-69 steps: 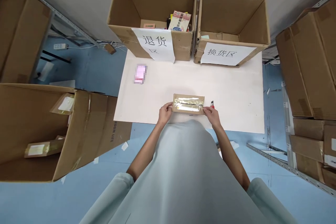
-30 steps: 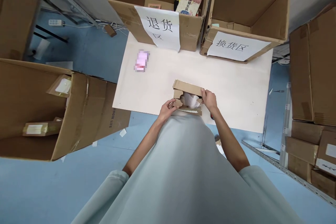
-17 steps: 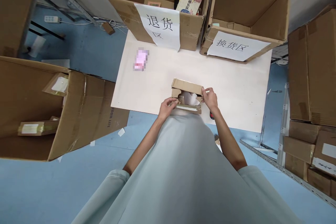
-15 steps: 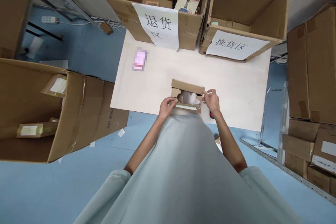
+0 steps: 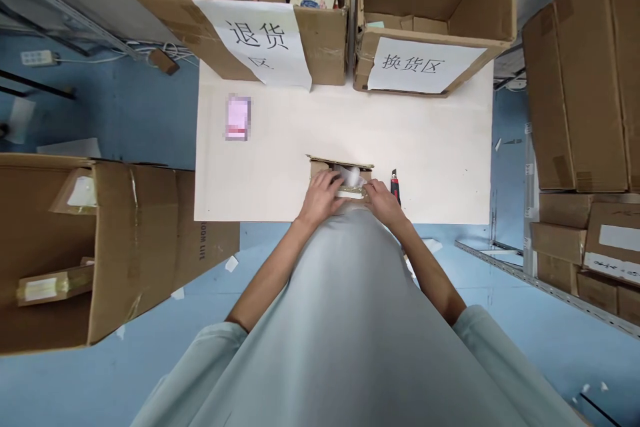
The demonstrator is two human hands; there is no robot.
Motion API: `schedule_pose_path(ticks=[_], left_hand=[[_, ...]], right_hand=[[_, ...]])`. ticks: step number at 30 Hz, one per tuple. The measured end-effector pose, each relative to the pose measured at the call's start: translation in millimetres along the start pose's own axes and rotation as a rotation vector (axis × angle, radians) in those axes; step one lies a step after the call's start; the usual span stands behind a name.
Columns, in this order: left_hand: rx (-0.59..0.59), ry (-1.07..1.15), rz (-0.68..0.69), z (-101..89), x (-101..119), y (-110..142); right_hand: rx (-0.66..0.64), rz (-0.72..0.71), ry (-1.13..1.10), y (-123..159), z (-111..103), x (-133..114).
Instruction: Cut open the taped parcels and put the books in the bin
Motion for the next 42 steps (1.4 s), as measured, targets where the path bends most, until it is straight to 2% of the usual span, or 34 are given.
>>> schedule_pose_path(ticks=[2, 4, 7, 11, 18, 25, 29, 32, 34, 38, 42], left_hand=[[-0.092, 0.019, 0.125, 17.3, 18, -10], [-0.146, 0.036, 0.171, 31.6, 29, -16], [-0.179, 0.035, 0.187, 44.5, 38, -21], [-0.203, 0.008, 0.178, 50.3, 42, -21], [-0.207, -0.048, 0.159, 52.4, 41, -19], [-0.161, -0.041, 0.16, 46.3, 41, -30], [-0.128, -0.028, 0.127, 33.9, 36, -21], [-0.078, 0.053, 0.06, 17.8, 25, -6], [-0.075, 0.089, 0.014, 13.3, 15, 4], [-0.112, 0.079, -0.03, 22.7, 3, 18], [-0.101, 0.017, -0.086, 36.4, -6, 13]], right_hand=[[-0.005, -0.012, 0.026, -2, -2, -1], [-0.008, -0.014, 0.043, -2, -3, 1], [-0.018, -0.008, 0.045, -1, -1, 4], [-0.009, 0.006, 0.013, 0, 5, 8], [0.004, 0.087, 0.026, 4, 12, 15], [0.128, 0.092, -0.102, 8, -10, 24], [0.2, 0.052, -0.293, 8, -23, 22], [0.267, 0.112, -0.467, 5, -28, 29], [0.275, 0.149, -0.493, -1, -28, 33], [0.235, 0.184, -0.378, -23, -28, 37], [0.223, 0.24, -0.351, -39, -31, 51]])
Point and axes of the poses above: each hand's wrist, its own y-axis away from the middle knuckle, its own z-axis out of the palm, x = y × z, the point moved 9 cm from there along -y, towards the middle knuckle, and after that the axes turned 9 degrees about -y, right-handed, at the moved point
